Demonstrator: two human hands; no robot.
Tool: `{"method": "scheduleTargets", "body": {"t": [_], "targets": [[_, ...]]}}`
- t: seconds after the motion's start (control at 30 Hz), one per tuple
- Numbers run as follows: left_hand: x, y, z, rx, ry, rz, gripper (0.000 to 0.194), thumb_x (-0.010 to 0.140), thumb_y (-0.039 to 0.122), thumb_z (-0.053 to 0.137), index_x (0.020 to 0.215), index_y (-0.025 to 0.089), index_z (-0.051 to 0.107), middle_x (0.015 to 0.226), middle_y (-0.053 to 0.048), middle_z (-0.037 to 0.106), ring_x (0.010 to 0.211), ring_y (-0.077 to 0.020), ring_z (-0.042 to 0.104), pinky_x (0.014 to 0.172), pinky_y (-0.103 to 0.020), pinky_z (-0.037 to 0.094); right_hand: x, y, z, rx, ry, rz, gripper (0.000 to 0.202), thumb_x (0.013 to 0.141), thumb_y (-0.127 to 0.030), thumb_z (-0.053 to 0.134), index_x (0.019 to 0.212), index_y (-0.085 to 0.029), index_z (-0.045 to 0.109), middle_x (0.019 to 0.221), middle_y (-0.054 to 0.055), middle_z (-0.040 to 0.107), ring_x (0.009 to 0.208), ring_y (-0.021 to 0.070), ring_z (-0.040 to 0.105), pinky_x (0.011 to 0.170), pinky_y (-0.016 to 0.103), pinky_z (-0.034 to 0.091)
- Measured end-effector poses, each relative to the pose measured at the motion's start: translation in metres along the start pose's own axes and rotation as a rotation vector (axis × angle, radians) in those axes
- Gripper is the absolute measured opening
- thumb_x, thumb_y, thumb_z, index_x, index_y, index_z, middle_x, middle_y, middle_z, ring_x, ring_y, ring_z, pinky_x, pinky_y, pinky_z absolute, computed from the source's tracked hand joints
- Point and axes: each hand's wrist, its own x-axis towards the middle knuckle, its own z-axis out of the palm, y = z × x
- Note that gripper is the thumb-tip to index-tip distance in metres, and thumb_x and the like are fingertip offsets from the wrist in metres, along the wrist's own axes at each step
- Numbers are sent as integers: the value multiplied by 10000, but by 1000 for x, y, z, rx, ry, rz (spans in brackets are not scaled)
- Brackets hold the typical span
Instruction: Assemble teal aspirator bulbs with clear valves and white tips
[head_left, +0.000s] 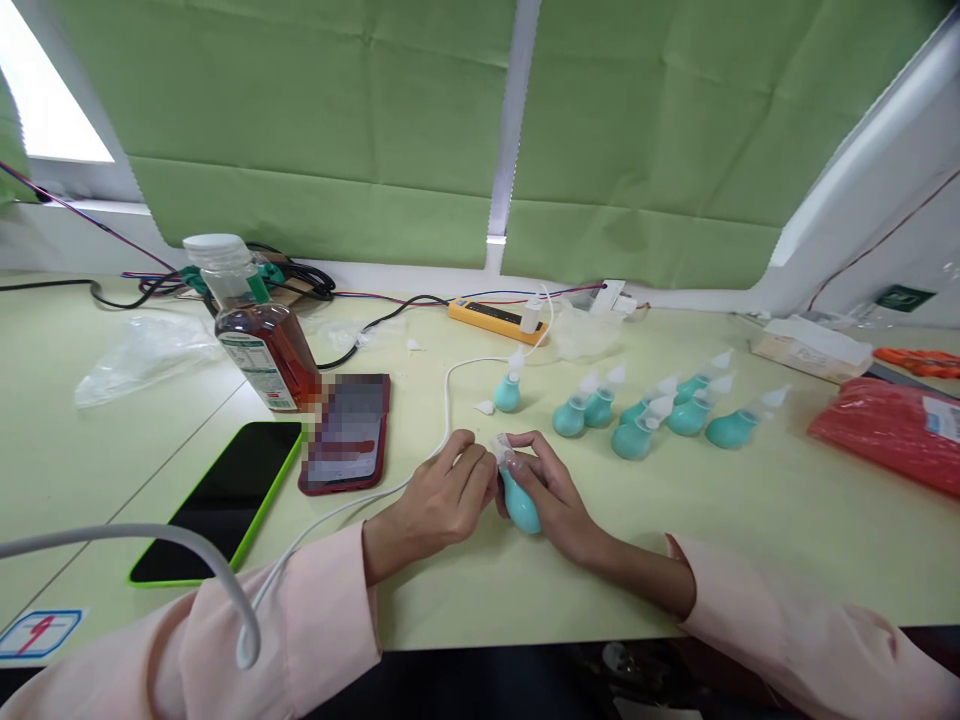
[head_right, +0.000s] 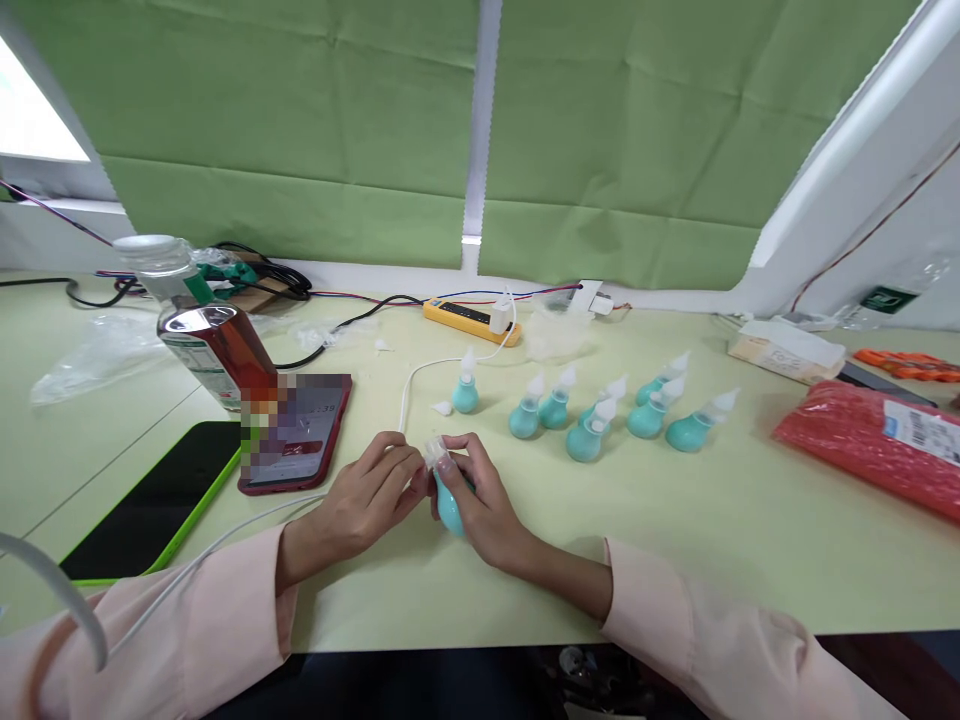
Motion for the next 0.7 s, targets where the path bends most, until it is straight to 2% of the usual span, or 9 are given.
{"method": "scheduleTargets", "body": {"t": [0.07, 0.13, 0.2, 0.27, 0.33, 0.37, 0.43, 0.53, 0.7], "targets": [[2, 0, -2, 11, -5, 39, 87, 744, 54, 483, 682, 115, 486, 628, -60, 556, 649, -168, 491, 588, -316, 445, 2, -1, 0, 62, 12, 42, 217, 799, -399, 418, 859, -210, 330, 554, -49, 480, 452, 92, 460, 430, 210, 348], [3, 0, -3, -14, -7, 22, 75, 742, 61, 490, 689, 114, 491, 637, -64, 564, 663, -175, 492, 587, -315, 447, 4, -2, -1, 142, 1, 105, 205, 791, -386, 433, 839, -209, 341, 548, -51, 483, 428, 91, 469, 412, 205, 340], [5, 1, -2, -105, 16, -96, 63, 750, 69, 483, 720, 123, 495, 650, -53, 568, 678, -169, 492, 589, -304, 450, 6, -2, -3, 228, -28, 167, 184, 793, -370, 431, 819, -203, 357, 568, -44, 496, 419, 91, 482, 406, 206, 342], [6, 2, -1, -269, 40, -294, 60, 762, 91, 476, 797, 134, 499, 662, -35, 561, 673, -147, 492, 590, -280, 456, 9, -2, -6, 284, -42, 196, 167, 797, -354, 427, 808, -199, 368, 591, -33, 517, 421, 91, 491, 413, 211, 352], [6, 4, 0, -415, 31, -449, 183, 761, 138, 500, 943, 126, 485, 681, -30, 550, 665, -132, 496, 593, -266, 462, 11, -1, -8, 296, -26, 190, 154, 799, -341, 431, 809, -201, 369, 612, -27, 537, 429, 90, 499, 428, 215, 363], [6, 4, 1, -458, 21, -479, 248, 756, 157, 516, 998, 123, 473, 696, -33, 550, 672, -132, 498, 601, -267, 463, 12, -1, -10, 289, -16, 183, 149, 798, -336, 435, 813, -204, 368, 617, -26, 543, 430, 90, 501, 431, 215, 364], [5, 4, 3, -467, 31, -452, 263, 751, 166, 533, 1009, 129, 492, 713, -42, 560, 683, -137, 492, 613, -279, 459, 13, 1, -12, 256, -13, 173, 143, 798, -330, 438, 820, -206, 372, 612, -29, 544, 428, 89, 501, 428, 212, 360], [2, 0, 7, -385, 67, -351, 125, 752, 117, 524, 870, 139, 559, 723, -57, 578, 689, -144, 473, 581, -273, 446, 14, 2, -13, 214, -49, 182, 149, 799, -338, 434, 826, -202, 381, 609, -26, 543, 424, 89, 496, 422, 213, 356], [0, -5, 8, -257, 52, -237, 77, 748, 84, 510, 806, 120, 547, 712, -60, 594, 688, -147, 476, 573, -266, 445, 11, -2, -11, 151, -49, 155, 225, 743, -334, 520, 854, -200, 377, 605, -36, 531, 440, 86, 486, 442, 222, 363]]}}
